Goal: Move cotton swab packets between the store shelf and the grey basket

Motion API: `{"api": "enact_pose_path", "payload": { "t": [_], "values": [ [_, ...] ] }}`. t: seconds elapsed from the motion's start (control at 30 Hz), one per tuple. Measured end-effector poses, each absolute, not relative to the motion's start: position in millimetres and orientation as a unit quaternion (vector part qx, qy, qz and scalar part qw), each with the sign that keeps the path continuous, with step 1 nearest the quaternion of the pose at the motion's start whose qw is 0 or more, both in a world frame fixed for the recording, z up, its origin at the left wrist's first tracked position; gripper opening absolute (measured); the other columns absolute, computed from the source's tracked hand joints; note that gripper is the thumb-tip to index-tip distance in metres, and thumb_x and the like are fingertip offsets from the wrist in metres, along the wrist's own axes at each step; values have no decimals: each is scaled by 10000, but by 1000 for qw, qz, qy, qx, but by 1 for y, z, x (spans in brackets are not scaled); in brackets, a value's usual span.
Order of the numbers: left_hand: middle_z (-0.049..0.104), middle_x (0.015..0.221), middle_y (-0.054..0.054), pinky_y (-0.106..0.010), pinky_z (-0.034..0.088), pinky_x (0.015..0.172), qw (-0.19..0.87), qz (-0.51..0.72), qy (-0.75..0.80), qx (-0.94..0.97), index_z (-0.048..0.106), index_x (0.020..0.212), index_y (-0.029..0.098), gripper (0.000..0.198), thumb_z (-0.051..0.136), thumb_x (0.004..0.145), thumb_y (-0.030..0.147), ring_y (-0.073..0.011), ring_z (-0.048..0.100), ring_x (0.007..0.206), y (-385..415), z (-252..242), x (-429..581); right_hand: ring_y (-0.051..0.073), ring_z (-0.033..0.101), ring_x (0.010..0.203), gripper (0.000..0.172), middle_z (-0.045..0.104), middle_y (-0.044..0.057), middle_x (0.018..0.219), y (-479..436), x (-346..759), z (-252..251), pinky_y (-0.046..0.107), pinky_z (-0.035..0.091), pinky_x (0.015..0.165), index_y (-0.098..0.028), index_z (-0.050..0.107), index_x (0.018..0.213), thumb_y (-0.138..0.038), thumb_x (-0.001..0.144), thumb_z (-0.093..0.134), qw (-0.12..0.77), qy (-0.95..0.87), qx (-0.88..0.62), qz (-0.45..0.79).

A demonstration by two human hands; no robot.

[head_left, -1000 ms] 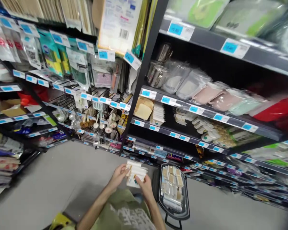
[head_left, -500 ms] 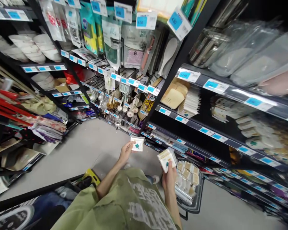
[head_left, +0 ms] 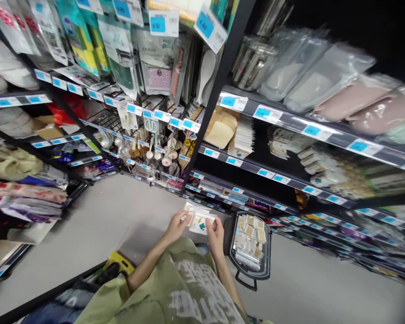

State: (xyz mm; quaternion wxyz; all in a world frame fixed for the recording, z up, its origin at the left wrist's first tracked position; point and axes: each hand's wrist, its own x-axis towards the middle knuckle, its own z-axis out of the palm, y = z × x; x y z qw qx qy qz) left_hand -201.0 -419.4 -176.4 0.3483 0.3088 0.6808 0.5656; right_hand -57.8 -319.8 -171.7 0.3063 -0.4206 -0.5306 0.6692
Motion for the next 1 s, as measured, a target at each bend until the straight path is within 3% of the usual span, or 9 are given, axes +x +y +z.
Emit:
{"api": "enact_pose_path", "payload": {
  "t": [0.1, 0.2, 0.4, 0.57, 0.77, 0.93, 1.0],
  "values": [
    [616, 855, -22, -263, 455, 711, 341, 603, 686, 223, 605, 925, 175, 417, 493, 941, 576, -173, 581, 794, -423, -189, -206, 161, 659, 682, 416, 707, -15, 807, -310, -53, -181, 254, 537, 609, -210, 604, 929, -571, 787, 754, 363, -473, -456, 661],
    [625, 856, -16, -279, 473, 714, 304, 640, 692, 138, 568, 970, 185, 461, 498, 901, 636, -182, 590, 789, -435, -200, -225, 164, 687, 751, 459, 730, 11, 910, -290, -38, -186, 255, 553, 628, -206, 619, 981, -595, 772, 742, 451, -341, -498, 657],
    [557, 741, 19, -269, 425, 655, 199, 609, 759, 118, 523, 850, 203, 425, 510, 869, 628, -164, 529, 695, -469, -197, -268, 163, 687, 796, 421, 725, 34, 1023, -251, 4, -181, 236, 531, 552, -219, 657, 1048, -544, 789, 727, 534, -253, -518, 619],
    [575, 748, 13, -279, 440, 670, 215, 605, 755, 131, 491, 851, 220, 381, 497, 880, 600, -175, 551, 719, -463, -190, -254, 173, 691, 852, 398, 717, 25, 1007, -265, -6, -174, 250, 557, 624, -226, 642, 1027, -548, 804, 708, 504, -291, -518, 626],
    [639, 920, -21, -293, 477, 757, 356, 619, 669, 209, 539, 1005, 210, 398, 486, 928, 596, -184, 592, 829, -425, -176, -202, 175, 662, 774, 400, 705, 4, 910, -316, -57, -158, 292, 547, 714, -213, 623, 1000, -515, 782, 769, 360, -446, -452, 683],
    [668, 1150, -88, -358, 486, 938, 449, 618, 602, 234, 553, 1103, 235, 423, 433, 968, 617, -238, 627, 1060, -408, -159, -175, 166, 590, 769, 305, 637, -7, 848, -320, -66, -155, 286, 493, 718, -210, 597, 934, -492, 877, 697, 350, -580, -445, 586],
    [660, 1192, -106, -383, 472, 983, 462, 606, 596, 254, 547, 1153, 224, 468, 441, 960, 637, -253, 620, 1106, -404, -156, -172, 180, 597, 837, 310, 629, 3, 916, -318, -64, -157, 307, 495, 774, -224, 579, 1015, -490, 894, 681, 358, -593, -452, 562]
  ]
}}
